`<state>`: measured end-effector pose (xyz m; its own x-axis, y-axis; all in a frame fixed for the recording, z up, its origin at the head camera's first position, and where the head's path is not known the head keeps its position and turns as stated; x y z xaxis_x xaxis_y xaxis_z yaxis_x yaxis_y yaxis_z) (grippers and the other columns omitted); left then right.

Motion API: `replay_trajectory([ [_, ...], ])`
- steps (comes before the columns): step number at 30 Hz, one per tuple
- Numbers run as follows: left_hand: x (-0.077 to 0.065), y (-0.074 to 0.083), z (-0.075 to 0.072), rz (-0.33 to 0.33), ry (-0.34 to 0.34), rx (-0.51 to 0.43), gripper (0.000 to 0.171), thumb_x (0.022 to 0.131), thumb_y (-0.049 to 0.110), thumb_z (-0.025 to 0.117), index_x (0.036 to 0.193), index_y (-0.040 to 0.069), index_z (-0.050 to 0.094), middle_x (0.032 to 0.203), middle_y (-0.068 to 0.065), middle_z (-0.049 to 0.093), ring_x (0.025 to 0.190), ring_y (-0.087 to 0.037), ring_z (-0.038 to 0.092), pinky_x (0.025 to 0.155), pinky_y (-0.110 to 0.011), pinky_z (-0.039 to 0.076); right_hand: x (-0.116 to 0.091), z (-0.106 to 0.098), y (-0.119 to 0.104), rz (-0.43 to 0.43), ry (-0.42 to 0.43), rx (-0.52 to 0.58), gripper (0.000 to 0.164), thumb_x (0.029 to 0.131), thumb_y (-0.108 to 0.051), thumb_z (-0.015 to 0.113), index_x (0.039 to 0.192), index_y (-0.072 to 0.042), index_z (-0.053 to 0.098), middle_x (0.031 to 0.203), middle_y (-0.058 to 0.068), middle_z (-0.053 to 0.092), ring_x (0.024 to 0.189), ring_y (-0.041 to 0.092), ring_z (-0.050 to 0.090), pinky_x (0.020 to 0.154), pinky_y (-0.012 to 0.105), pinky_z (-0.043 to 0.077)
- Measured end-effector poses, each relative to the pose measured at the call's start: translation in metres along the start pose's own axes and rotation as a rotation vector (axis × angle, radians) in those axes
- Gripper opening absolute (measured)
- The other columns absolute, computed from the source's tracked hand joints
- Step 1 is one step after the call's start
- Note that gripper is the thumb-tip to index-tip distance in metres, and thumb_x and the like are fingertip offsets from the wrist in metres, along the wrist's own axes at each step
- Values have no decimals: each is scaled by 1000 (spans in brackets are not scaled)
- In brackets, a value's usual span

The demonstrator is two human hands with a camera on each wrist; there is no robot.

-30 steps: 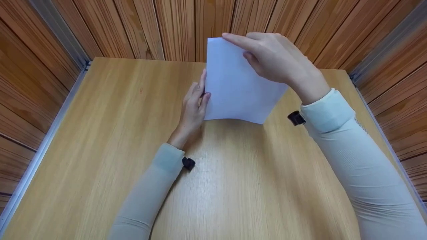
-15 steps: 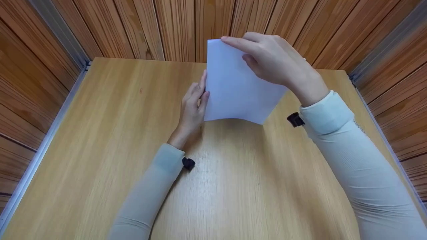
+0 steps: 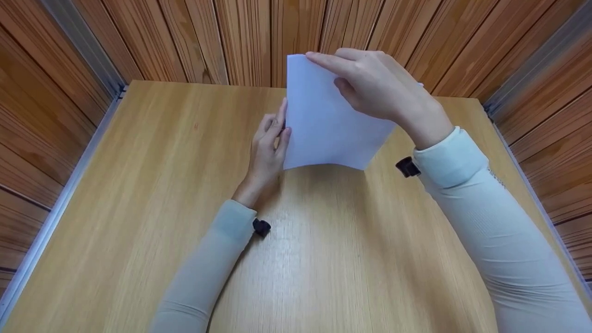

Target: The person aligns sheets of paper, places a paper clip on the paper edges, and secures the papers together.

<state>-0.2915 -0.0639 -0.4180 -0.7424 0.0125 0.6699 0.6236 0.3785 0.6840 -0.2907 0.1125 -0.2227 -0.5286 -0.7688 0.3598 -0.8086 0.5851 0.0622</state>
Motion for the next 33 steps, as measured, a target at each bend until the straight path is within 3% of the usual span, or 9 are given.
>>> replay_trajectory([
  [6,-1,-1,0,-27,2,-19,57,110,11,58,163,9,39,120,-12,59,105,-17,59,93,-26,55,-1,1,-1,-4,-3,15,55,106,2,57,158,-15,52,120,20,71,84,34,67,79,49,61],
  [15,3,1,-2,42,40,24,53,109,6,59,160,1,43,111,-14,56,94,-21,54,82,-24,51,1,1,-5,-49,33,38,56,103,6,56,156,-11,54,110,19,71,72,30,58,69,47,57],
  [18,2,0,-2,29,35,25,55,108,5,60,161,2,42,111,-13,54,95,-20,56,87,-24,55,3,3,-5,-36,13,32,58,103,5,56,158,-12,51,111,20,72,71,30,58,71,46,57],
  [23,3,2,-2,26,22,38,56,108,5,60,161,2,41,110,-13,53,94,-21,54,83,-24,51,4,3,-5,-21,-3,15,60,104,4,54,160,-15,48,110,20,72,68,30,55,68,44,55],
  [33,4,4,-2,30,-24,62,57,110,7,57,163,2,37,113,-14,53,97,-23,52,78,-27,46,6,5,-6,15,-41,6,60,106,0,53,162,-18,46,128,19,72,68,30,56,69,45,57],
])
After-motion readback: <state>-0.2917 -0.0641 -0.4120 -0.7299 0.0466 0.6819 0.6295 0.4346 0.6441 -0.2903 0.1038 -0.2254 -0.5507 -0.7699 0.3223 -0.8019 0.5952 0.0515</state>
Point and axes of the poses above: each hand's wrist, its own x-axis towards the middle knuckle, its own z-axis out of the palm, y = z × x, the point moved 5 cm from there along x, towards the middle knuckle
